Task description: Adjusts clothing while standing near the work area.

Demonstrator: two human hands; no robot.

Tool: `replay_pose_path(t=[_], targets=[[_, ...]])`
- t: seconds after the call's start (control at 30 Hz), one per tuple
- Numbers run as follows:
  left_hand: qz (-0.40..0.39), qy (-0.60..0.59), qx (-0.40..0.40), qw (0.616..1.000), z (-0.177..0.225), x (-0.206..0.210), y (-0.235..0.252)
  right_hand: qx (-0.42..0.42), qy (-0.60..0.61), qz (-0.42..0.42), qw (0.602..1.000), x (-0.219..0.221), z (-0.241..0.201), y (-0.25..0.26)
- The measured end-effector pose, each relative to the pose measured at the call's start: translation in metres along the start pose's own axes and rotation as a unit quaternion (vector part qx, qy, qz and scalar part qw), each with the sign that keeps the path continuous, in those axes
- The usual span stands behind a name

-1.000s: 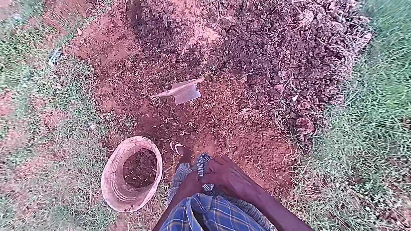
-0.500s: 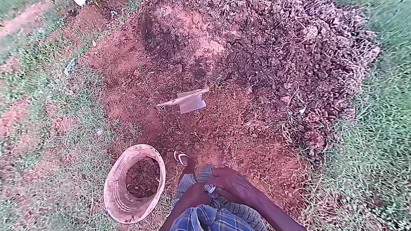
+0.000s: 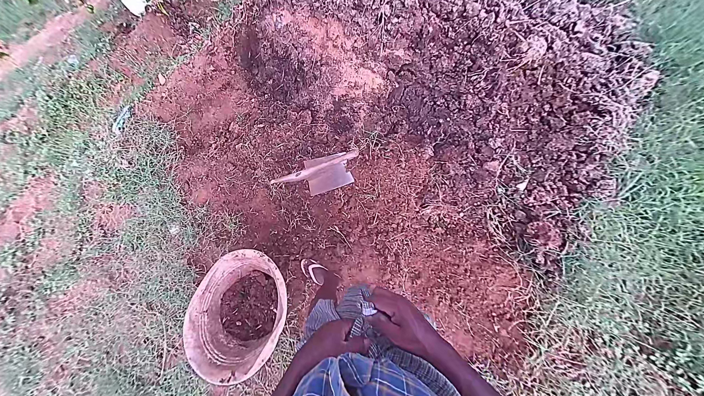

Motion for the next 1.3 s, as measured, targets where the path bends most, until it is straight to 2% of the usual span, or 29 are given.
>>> replay_pose_path(t=[0.17,0.3,0.4,0.5,0.6,0.73,0.93,1.07,1.13,1.3], targets=[[0.032,-0.038,0.01,0.999,-0.004,0.005,0.006,-0.013,-0.003,0.008,1.0,-0.002,-0.004,0.0],[0.136,-0.159,0.029,0.977,-0.004,0.009,-0.004,-0.027,0.0,0.079,0.996,-0.009,-0.001,-0.002],[0.189,-0.272,0.083,0.94,-0.001,0.014,-0.012,0.023,0.055,0.152,0.987,-0.021,0.011,-0.007],[0.217,-0.306,0.124,0.919,0.01,0.011,-0.017,0.079,0.13,0.187,0.971,-0.03,0.024,-0.007],[0.189,-0.29,0.162,0.924,0.019,0.009,-0.018,0.124,0.153,0.143,0.97,-0.031,0.025,0.001],[0.126,-0.224,0.168,0.952,0.025,0.008,-0.014,0.121,0.117,0.061,0.984,-0.028,0.016,0.019],[0.036,-0.058,0.115,0.991,0.04,0.003,-0.011,0.124,0.09,-0.042,0.987,-0.02,0.004,0.041],[0.07,-0.066,0.102,0.99,0.03,0.005,-0.007,0.088,0.106,-0.069,0.988,-0.014,-0.005,0.04],[0.096,-0.083,0.068,0.99,0.023,0.005,-0.006,0.069,0.11,-0.073,0.989,-0.01,-0.009,0.037],[0.207,-0.14,0.012,0.968,0.016,0.002,-0.01,0.044,0.09,-0.089,0.991,0.001,-0.017,0.028]])
Point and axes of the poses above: each hand's wrist, its own y-axis towards the middle knuckle, its own x-axis out of the palm, z = x × y, the point moved 6 cm from there along y, towards the middle knuckle, and after that the axes turned 15 degrees about y, right-handed, at the moved point
